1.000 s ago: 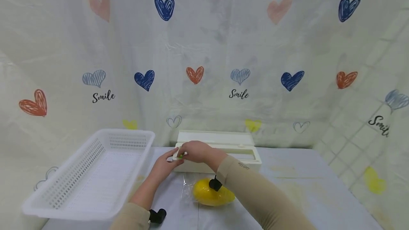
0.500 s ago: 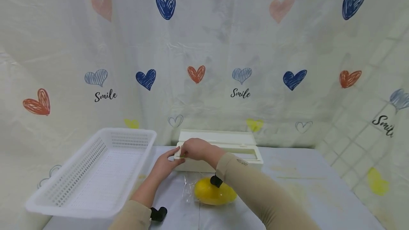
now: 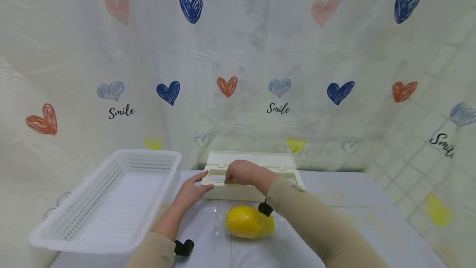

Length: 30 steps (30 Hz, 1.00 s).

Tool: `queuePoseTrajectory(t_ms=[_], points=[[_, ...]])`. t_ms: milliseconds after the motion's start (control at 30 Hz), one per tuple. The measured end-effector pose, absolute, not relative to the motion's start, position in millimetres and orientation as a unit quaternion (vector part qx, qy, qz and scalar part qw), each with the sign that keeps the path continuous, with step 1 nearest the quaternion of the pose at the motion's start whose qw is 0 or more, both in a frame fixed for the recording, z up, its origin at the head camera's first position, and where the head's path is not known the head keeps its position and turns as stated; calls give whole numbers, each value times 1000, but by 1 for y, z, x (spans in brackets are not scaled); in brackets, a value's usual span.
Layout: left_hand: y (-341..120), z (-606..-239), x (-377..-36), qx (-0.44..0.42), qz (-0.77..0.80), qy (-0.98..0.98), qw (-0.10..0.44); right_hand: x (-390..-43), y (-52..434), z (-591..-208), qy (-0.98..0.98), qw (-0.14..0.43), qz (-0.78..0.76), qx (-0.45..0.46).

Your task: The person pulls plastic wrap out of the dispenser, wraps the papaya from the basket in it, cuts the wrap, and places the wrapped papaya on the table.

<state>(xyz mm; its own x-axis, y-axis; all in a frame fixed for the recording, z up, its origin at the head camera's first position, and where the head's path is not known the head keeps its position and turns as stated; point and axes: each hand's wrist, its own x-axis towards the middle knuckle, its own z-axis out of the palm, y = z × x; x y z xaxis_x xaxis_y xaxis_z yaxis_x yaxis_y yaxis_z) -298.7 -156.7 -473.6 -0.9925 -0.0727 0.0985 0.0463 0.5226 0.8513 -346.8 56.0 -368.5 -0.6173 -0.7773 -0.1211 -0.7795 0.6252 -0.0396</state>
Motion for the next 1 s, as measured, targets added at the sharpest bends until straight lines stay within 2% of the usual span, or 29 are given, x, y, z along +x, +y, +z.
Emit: queuePoseTrajectory(t_ms=[567,800,1000], points=[[-159,-472,-296,-1,-481,-876,43,-331,205,-366,922,33,5,-386],[-162,-475,-297,-8,-481,-876,46,-326,262,-372,919,-24,12,-392],[-160,-471,-294,-11,-492,-870,39,-326,277,-387,916,-56,-19,-396]])
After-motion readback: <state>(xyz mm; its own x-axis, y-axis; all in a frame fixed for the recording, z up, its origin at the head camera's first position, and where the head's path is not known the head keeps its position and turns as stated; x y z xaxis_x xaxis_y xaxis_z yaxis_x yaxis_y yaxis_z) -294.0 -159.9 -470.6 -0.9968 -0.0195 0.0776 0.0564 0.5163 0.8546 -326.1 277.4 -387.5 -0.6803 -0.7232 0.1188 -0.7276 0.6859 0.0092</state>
